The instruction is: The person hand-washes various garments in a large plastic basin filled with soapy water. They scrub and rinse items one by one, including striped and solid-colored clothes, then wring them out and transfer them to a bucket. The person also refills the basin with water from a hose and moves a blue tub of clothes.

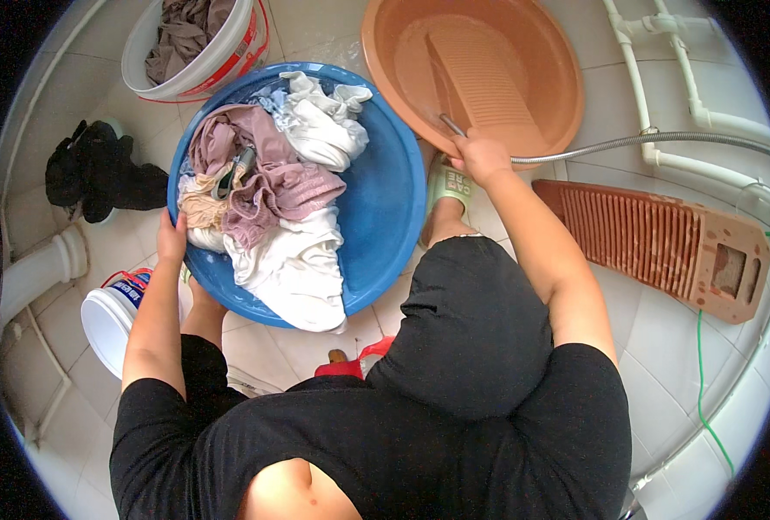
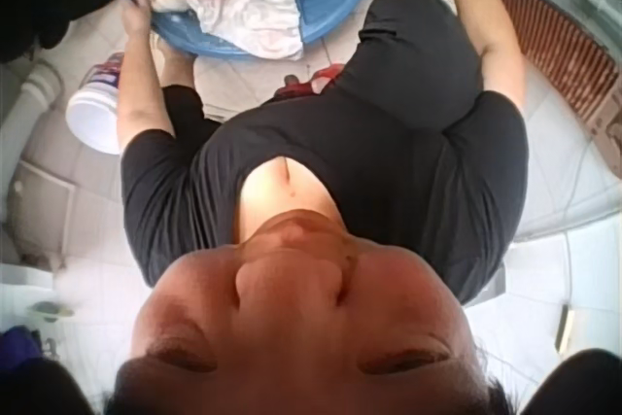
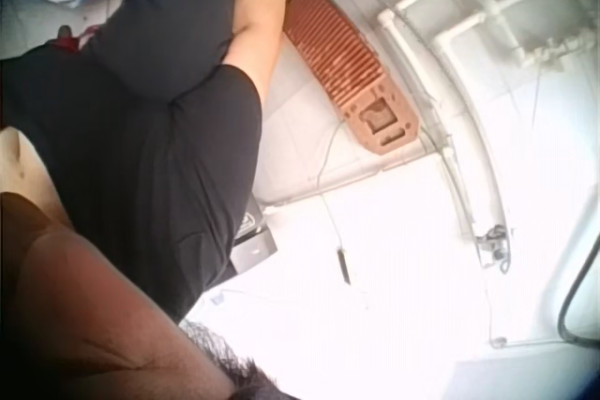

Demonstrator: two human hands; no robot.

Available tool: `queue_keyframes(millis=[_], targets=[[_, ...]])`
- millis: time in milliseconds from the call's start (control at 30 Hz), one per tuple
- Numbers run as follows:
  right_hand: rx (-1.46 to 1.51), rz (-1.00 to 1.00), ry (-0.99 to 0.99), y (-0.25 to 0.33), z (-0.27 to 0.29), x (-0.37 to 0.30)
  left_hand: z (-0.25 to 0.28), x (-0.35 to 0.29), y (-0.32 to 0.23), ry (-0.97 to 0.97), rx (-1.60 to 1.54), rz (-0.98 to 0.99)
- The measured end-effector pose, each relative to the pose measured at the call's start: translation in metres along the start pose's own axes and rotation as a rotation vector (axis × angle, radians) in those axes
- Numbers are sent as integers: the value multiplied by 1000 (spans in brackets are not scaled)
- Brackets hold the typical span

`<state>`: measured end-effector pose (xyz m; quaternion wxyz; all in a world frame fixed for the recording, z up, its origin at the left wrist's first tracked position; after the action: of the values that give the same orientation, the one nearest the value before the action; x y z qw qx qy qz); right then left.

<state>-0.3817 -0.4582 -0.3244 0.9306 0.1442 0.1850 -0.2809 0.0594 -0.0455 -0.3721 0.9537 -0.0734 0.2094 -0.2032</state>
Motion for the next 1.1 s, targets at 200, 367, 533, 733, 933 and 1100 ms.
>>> queue_keyframes(millis=[200,367,533,733,933,1100], targets=[[12,-26,-8,-24,-19,-11,1,48,-3,58,111,-64],[151,-36,132,-41,-18,1,0,60,4,125,114,-115],[227,-93,-149,-109,7,13,29,32,-3,-13,198,-261],[191,-446,-386,-186,48,35,58,-23,-59,315,42,-160],[-150,-545,-42,-221,-17,38,57,-82,-155,455,-127,-335],[-122,-556,-51,-211,5,15,59,-135,-223,593,-50,-462]])
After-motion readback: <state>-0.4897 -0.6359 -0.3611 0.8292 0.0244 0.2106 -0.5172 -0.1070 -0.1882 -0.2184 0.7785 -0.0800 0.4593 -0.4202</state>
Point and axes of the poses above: each hand's wrist, its own x-axis towards the middle knuckle, its own z-axis out of the back of the hand, y = z × x, the point moved 3 cm from there along x, towards the middle knuckle, and after that the axes turned 5 degrees about z, right-handed, at the moved point
